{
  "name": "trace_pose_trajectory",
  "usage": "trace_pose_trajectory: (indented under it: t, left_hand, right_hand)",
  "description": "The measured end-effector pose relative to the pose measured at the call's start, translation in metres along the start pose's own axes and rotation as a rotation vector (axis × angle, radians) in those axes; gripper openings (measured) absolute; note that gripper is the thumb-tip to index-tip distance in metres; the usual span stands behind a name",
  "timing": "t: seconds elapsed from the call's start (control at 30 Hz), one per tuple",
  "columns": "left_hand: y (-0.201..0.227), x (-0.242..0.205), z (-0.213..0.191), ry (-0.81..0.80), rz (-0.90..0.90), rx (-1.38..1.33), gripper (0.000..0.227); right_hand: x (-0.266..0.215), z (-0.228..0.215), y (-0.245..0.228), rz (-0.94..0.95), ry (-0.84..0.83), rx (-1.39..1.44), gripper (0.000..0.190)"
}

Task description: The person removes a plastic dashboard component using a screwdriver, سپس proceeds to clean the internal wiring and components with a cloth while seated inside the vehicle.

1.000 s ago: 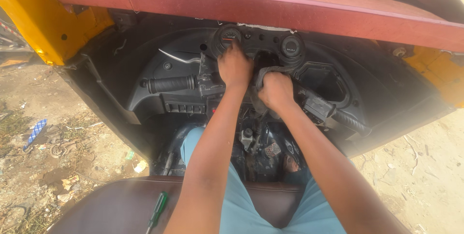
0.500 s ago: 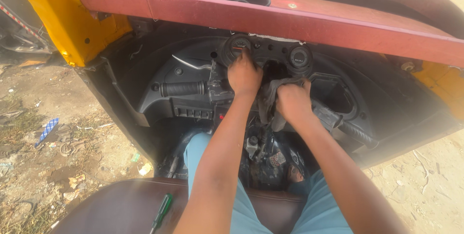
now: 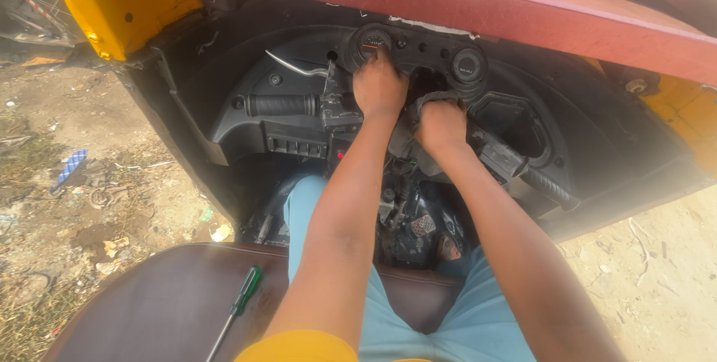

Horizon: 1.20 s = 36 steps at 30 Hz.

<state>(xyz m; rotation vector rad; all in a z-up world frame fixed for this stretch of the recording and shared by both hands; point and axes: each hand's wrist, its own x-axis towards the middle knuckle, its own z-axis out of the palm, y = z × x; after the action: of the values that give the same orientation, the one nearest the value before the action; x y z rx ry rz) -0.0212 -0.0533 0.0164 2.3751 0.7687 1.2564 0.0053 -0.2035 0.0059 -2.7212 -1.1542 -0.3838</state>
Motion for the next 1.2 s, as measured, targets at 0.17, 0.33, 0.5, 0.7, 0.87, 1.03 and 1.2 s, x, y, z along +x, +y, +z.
trace_pose_trajectory:
  t: [0.17,0.33,0.5,0.7,0.87,1.03,1.2]
  left_hand:
    - [0.005,0.002,-0.002,-0.014,-0.009,0.037,0.033]
    - [0.010,-0.002,-0.005,0.010,-0.056,0.035,0.035]
    - [0.010,0.004,0.004,0.126,-0.104,-0.008,0.044]
    - [0.005,-0.008,-0.006,-0.042,-0.054,0.006,0.043]
    - [0.005,-0.001,0.001,0.002,-0.029,-0.004,0.041]
    - [0.004,-0.001,0.005,0.016,-0.034,0.000,0.041]
    - [0.006,-0.005,-0.004,-0.003,-0.007,-0.038,0.041]
  right_hand:
    - [-0.023,0.008,-0.001,-0.122,0.341,0.020,0.039]
    - [-0.027,0.008,0.004,-0.195,0.417,0.180,0.023]
    - [0.002,0.021,0.012,-0.124,0.242,0.027,0.010]
    - [0.003,0.001,0.042,-0.204,0.048,0.279,0.022]
    - [-0.025,0.008,0.040,-0.157,0.266,0.794,0.031]
    - [-0.093,-0.030,0.051,0.152,0.473,1.517,0.025]
    - [-0.133,-0.128,0.015,0.324,0.444,0.342,0.024]
